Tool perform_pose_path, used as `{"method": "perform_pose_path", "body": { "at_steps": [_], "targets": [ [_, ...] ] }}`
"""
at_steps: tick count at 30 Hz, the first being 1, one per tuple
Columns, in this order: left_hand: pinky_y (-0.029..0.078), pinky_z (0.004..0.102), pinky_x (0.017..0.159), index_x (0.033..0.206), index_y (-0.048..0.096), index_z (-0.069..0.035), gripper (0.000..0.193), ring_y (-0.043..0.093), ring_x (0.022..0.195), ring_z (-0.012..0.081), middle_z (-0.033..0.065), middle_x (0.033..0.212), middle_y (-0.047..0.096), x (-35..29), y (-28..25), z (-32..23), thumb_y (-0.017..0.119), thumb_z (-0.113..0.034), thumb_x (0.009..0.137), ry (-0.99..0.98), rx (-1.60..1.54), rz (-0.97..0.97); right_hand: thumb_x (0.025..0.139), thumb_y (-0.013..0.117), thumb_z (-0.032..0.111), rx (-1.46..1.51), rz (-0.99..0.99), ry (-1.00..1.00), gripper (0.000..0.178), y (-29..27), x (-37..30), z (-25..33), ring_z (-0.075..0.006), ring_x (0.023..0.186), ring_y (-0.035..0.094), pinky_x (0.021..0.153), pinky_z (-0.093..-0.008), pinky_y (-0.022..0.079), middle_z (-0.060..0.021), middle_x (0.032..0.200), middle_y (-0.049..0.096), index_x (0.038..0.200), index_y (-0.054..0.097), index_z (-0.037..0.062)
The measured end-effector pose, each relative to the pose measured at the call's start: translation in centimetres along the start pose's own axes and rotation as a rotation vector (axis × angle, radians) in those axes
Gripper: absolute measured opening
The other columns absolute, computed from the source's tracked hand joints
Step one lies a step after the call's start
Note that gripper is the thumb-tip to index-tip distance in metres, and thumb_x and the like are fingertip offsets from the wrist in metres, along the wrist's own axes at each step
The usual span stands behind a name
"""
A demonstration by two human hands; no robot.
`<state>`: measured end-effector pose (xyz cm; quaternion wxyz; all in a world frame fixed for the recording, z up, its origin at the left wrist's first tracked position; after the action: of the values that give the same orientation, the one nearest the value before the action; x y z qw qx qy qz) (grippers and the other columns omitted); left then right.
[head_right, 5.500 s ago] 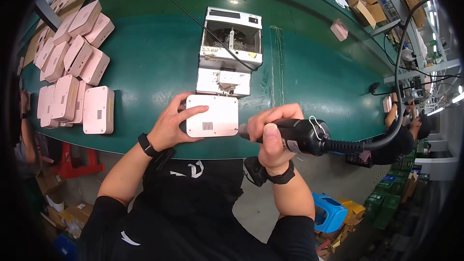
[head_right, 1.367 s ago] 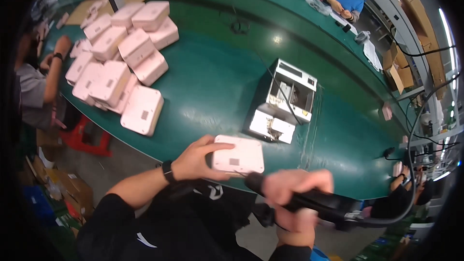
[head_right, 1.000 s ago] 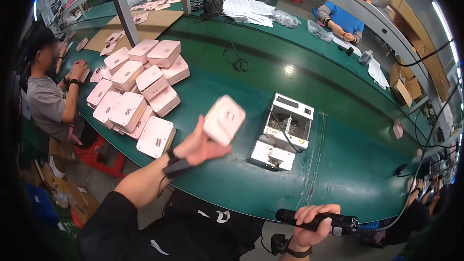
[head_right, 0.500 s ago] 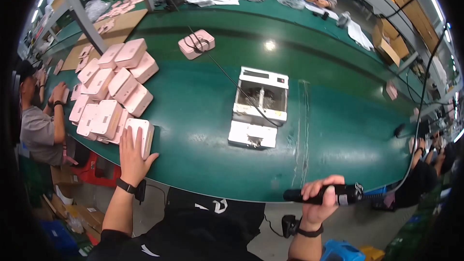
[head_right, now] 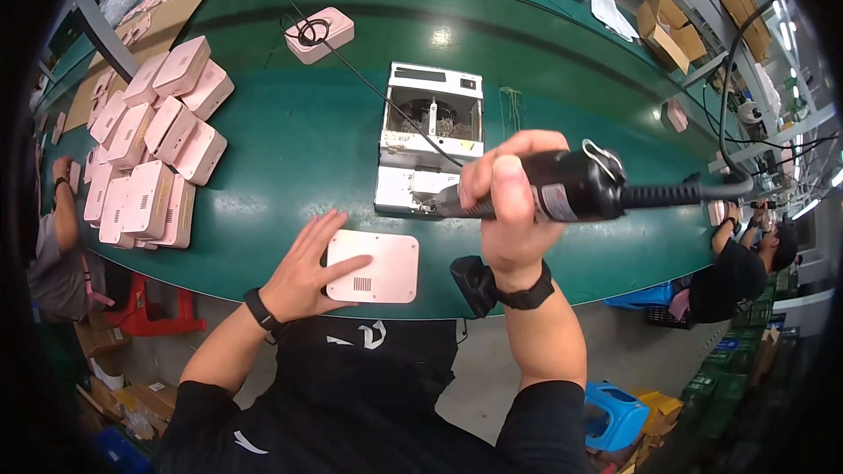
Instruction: The person picks up a pink device from a stack, places it on the table, and uses a power screwdriver to drive screws into the back of the casing before setting it aside and repeating the process.
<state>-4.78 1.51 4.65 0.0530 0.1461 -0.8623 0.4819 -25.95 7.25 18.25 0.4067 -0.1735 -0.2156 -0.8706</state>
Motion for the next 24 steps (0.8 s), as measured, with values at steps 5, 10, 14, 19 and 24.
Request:
{"method": "perform_pose_path", "body": {
  "at_steps": [5,10,14,19,24],
  "targets": [
    [0.047,0.0446,0.101,0.131,0.059,-0.023,0.073,0.048,0.125,0.0397,0.0196,0.140,0.041,1.0,1.1,1.7,0.086,-0.018,0.063,-0.097,-0.242,-0.090,0.094,0.051,0.024,-0.053,-0.047,0.045,0.020,0.7,1.4,-1.5,-0.0165,0.050,0.046,0.050,-0.0334,0.043,-0.0072,0.064,0.050,0.097,0.048,0.0045],
    [0.050,0.0436,0.095,0.130,0.061,-0.022,0.074,0.053,0.114,0.0381,0.0171,0.130,0.044,2.1,0.9,2.3,0.088,-0.016,0.061,-0.105,-0.242,-0.169,0.095,0.052,0.023,-0.095,0.025,0.097,0.020,1.4,1.1,-2.3,-0.0165,0.048,0.045,0.049,-0.0333,0.042,-0.0069,0.063,0.049,0.096,0.048,0.0039],
    [0.050,0.0431,0.095,0.130,0.060,-0.023,0.076,0.053,0.114,0.0379,0.0167,0.132,0.043,2.0,1.1,2.5,0.088,-0.015,0.060,-0.090,-0.262,-0.165,0.095,0.052,0.023,-0.053,0.041,0.127,0.020,1.2,-0.5,-1.9,-0.0164,0.048,0.045,0.049,-0.0333,0.042,-0.0069,0.062,0.049,0.096,0.048,0.0041],
    [0.050,0.0431,0.095,0.130,0.060,-0.023,0.076,0.053,0.115,0.0378,0.0163,0.132,0.042,2.0,1.3,2.7,0.088,-0.015,0.059,-0.085,-0.268,-0.166,0.094,0.052,0.023,-0.079,-0.004,0.085,0.019,0.6,-1.3,-2.0,-0.0160,0.048,0.044,0.047,-0.0330,0.041,-0.0070,0.061,0.048,0.095,0.047,0.0048],
    [0.050,0.0426,0.095,0.132,0.058,-0.025,0.078,0.051,0.118,0.0367,0.0165,0.134,0.042,2.1,1.6,2.8,0.087,-0.016,0.060,-0.095,-0.265,-0.145,0.093,0.054,0.023,-0.078,0.013,0.127,0.019,-0.4,-2.0,-4.5,-0.0156,0.048,0.043,0.047,-0.0323,0.040,-0.0079,0.062,0.048,0.094,0.045,0.0053]
  ]
}}
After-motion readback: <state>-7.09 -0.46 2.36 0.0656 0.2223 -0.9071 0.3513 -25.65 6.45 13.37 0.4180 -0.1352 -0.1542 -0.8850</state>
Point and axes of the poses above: each hand's wrist, its own x-axis towards the middle knuckle, its own y-axis out of the palm, z = x × y, the point moved 10 cm from there along x, towards the middle knuckle
